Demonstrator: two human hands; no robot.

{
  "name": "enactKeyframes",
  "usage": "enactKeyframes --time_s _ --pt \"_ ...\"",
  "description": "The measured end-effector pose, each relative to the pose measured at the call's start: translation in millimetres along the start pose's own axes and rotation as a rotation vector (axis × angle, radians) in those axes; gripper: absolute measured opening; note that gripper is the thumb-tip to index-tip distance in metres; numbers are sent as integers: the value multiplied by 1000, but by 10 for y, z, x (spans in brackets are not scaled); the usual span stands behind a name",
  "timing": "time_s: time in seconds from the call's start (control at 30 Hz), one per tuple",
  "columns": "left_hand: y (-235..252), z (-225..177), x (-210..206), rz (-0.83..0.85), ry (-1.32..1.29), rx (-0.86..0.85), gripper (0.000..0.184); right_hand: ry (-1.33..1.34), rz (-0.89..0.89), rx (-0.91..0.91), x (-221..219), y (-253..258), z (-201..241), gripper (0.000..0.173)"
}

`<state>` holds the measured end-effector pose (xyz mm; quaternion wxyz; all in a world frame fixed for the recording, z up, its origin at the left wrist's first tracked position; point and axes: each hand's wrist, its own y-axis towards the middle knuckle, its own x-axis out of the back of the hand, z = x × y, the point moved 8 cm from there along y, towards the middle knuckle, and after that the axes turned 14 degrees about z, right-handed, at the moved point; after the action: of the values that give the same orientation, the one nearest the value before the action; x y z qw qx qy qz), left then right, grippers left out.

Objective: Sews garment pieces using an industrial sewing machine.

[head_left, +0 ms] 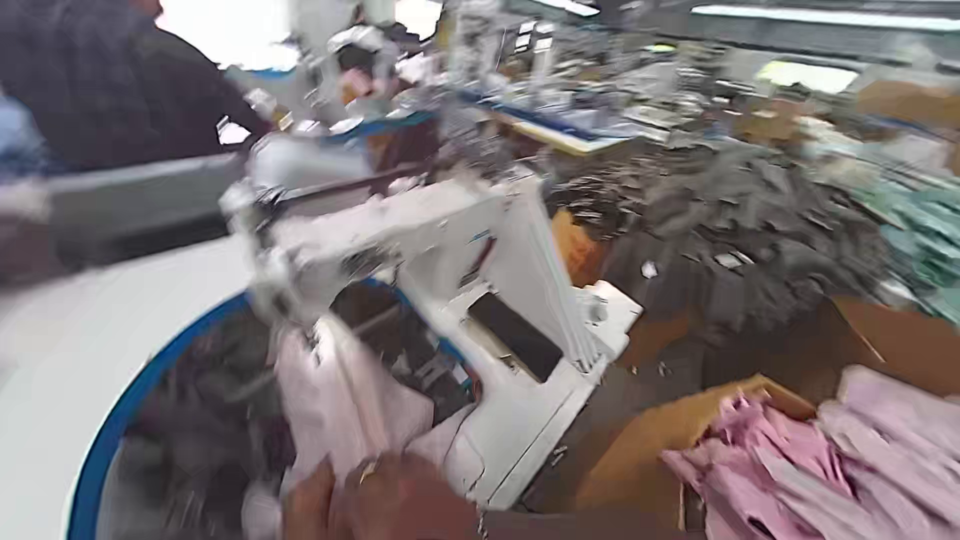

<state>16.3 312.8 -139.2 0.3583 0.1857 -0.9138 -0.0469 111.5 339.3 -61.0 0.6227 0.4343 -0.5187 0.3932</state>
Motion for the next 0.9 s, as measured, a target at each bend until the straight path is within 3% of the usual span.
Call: enactKeyframes --time_s 0.07,0.2,0.4,0.53,0.73,0.9 --pt "3 -16 29 -32 -42 65 19 -122 -144 49 -10 -31 53 17" --pt "159 67 28 -50 -217 143 20 -225 -214 82 -72 44 -5 22" --pt "250 87 25 -24 -233 155 23 -274 -324 125 -151 95 -68 25" --pt "221 135 -1 -102 -293 87 25 -169 -345 115 -228 186 -168 26" --pt "299 313 -43 -382 -435 -54 25 215 -371 18 -307 478 -492 21" --pt "515 369 58 -473 -347 -45 21 383 -438 -1 -372 620 -658 16"
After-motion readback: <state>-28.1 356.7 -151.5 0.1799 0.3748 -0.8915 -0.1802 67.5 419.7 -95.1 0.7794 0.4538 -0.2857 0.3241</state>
